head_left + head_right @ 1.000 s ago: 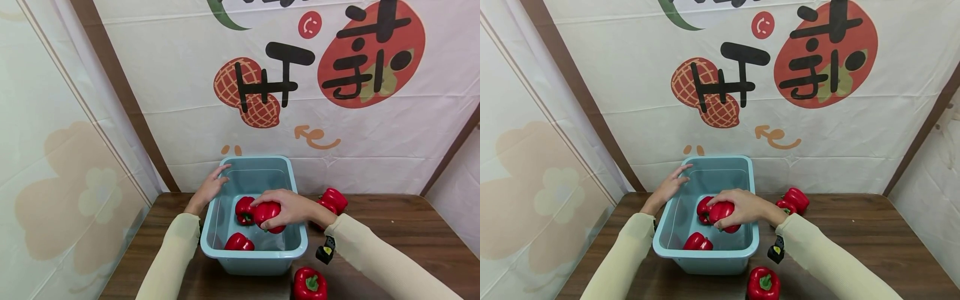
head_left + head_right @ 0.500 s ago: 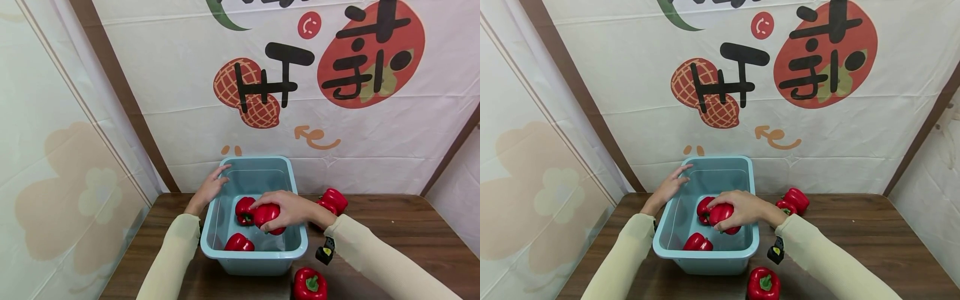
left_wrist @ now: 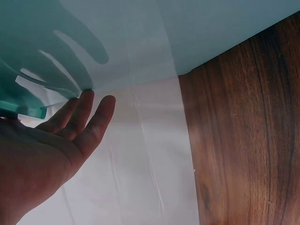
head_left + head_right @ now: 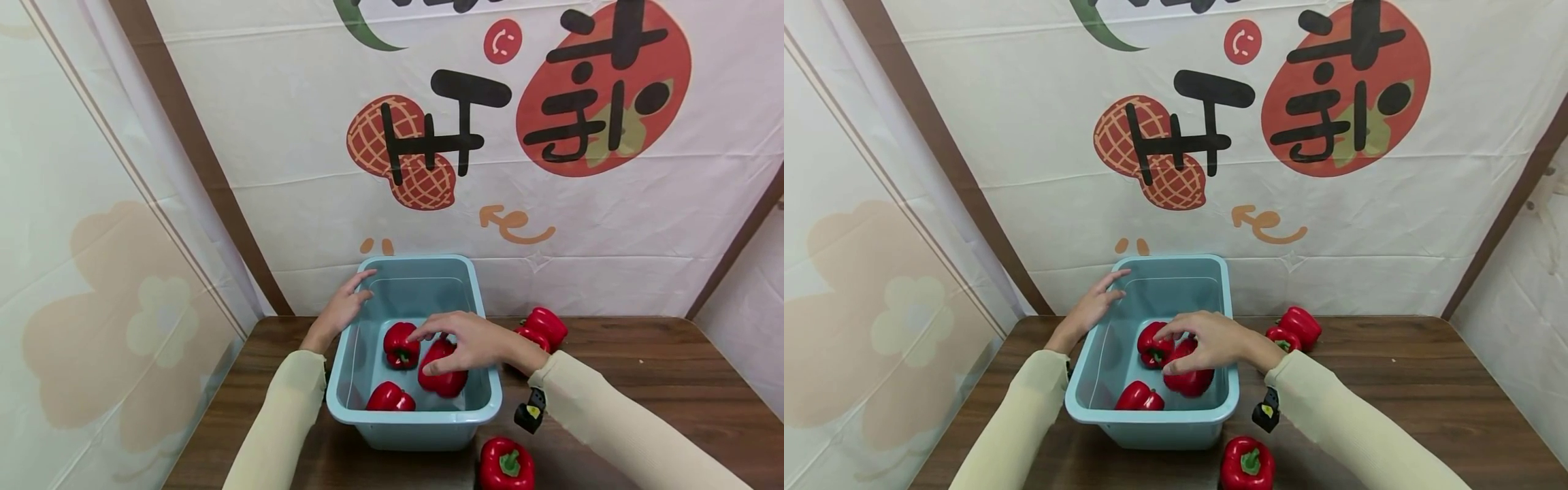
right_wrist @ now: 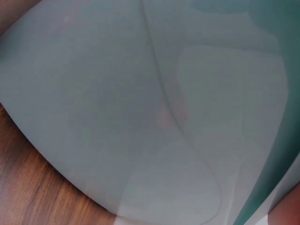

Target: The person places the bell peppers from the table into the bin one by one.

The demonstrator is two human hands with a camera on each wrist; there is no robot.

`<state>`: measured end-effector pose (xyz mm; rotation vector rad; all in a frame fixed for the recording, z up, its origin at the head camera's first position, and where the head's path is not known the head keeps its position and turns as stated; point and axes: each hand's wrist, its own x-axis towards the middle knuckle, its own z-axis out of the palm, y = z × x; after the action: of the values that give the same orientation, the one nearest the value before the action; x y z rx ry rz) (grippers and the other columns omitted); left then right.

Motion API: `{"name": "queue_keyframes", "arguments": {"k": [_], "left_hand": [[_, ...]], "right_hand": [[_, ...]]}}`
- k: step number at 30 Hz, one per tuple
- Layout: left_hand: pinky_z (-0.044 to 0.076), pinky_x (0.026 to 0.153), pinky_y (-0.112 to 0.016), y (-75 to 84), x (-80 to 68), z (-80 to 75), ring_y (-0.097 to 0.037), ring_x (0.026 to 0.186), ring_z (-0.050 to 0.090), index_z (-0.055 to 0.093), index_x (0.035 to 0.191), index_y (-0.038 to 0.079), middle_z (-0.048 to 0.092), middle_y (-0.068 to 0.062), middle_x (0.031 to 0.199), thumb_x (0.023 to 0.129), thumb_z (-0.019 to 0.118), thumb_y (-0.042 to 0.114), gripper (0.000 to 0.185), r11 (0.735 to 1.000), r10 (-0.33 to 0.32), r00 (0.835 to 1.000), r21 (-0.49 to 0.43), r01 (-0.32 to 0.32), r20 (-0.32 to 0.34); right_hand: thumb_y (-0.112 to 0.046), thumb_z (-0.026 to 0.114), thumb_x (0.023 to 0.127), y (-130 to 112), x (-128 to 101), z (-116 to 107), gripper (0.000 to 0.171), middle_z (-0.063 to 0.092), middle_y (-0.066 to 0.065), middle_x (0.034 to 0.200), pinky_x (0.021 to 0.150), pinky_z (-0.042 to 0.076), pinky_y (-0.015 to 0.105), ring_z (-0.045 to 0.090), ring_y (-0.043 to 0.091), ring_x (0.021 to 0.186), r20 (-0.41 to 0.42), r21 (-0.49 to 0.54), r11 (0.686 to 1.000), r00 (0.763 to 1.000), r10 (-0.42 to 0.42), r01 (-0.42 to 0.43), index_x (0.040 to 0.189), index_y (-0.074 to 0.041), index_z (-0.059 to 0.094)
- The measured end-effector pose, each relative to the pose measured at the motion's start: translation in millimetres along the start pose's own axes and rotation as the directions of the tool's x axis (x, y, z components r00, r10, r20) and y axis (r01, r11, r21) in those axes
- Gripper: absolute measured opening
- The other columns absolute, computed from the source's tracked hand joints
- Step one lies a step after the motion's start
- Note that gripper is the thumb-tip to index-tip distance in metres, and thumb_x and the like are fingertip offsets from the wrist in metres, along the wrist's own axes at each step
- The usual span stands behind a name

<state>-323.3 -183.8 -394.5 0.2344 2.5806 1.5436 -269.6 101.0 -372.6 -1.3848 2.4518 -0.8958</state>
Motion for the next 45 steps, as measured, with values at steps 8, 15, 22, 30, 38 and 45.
{"name": "queue_keyframes", "arguments": {"k": [8,15,22,30,38,45], "left_hand": [[0.031,0.107,-0.070,1.8,1.0,-0.9,-0.042,0.139,0.034,0.035,0.153,0.027,0.020,-0.010,0.163,0.103,0.040,0.026,0.050,1.000,-0.003,1.000,0.004,0.003,0.010],[0.028,0.108,-0.070,0.7,1.2,-1.2,-0.042,0.140,0.033,0.035,0.154,0.025,0.020,-0.010,0.163,0.102,0.041,0.028,0.052,1.000,0.013,1.000,0.023,-0.013,0.021],[0.027,0.109,-0.069,2.6,-1.2,-2.7,-0.042,0.141,0.031,0.036,0.153,0.022,0.019,-0.011,0.164,0.103,0.042,0.027,0.051,0.999,0.020,0.999,0.024,-0.021,0.040],[0.032,0.107,-0.068,4.5,0.3,-4.3,-0.042,0.138,0.036,0.037,0.153,0.022,0.023,-0.012,0.162,0.102,0.044,0.028,0.052,0.996,0.020,0.999,0.088,-0.023,0.035],[0.035,0.107,-0.066,5.2,0.1,-5.9,-0.040,0.137,0.037,0.039,0.151,0.013,0.029,-0.015,0.157,0.101,0.049,0.020,0.051,0.979,0.125,0.991,0.166,-0.115,-0.053],[0.033,0.110,-0.063,10.0,-3.3,-7.8,-0.036,0.141,0.036,0.041,0.150,0.015,0.031,-0.010,0.158,0.104,0.048,0.025,0.049,0.975,0.150,0.986,0.176,-0.136,-0.069]], "right_hand": [[-0.042,0.070,0.085,1.5,-2.1,-0.8,0.051,0.065,-0.010,0.123,0.089,0.053,0.035,0.058,0.006,0.105,-0.054,0.012,0.999,0.997,-0.047,0.048,0.133,-0.026,0.063],[-0.030,0.071,0.088,5.2,-5.1,-0.9,0.044,0.066,-0.004,0.122,0.089,0.054,0.037,0.061,0.010,0.105,-0.147,0.108,0.986,0.983,-0.113,0.129,0.130,-0.019,0.065],[-0.025,0.074,0.087,3.2,-11.5,-1.8,0.039,0.065,-0.005,0.118,0.087,0.054,0.034,0.061,0.012,0.103,-0.288,0.143,0.984,0.955,-0.064,0.109,0.125,-0.022,0.067],[-0.014,0.073,0.086,1.0,-29.9,-9.2,0.042,0.059,-0.001,0.126,0.090,0.052,0.038,0.055,0.015,0.111,-0.468,0.088,0.985,0.879,-0.088,0.145,0.127,-0.019,0.065],[-0.006,0.068,0.089,7.6,-63.8,-13.9,0.044,0.058,0.003,0.127,0.089,0.055,0.037,0.061,0.021,0.100,-0.566,0.111,0.992,0.825,0.011,0.063,0.132,-0.013,0.060],[-0.004,0.066,0.091,20.3,-89.2,-1.8,0.040,0.062,0.012,0.121,0.082,0.055,0.027,0.063,0.015,0.096,-0.570,0.154,0.988,0.818,0.078,0.012,0.130,-0.007,0.060]]}}
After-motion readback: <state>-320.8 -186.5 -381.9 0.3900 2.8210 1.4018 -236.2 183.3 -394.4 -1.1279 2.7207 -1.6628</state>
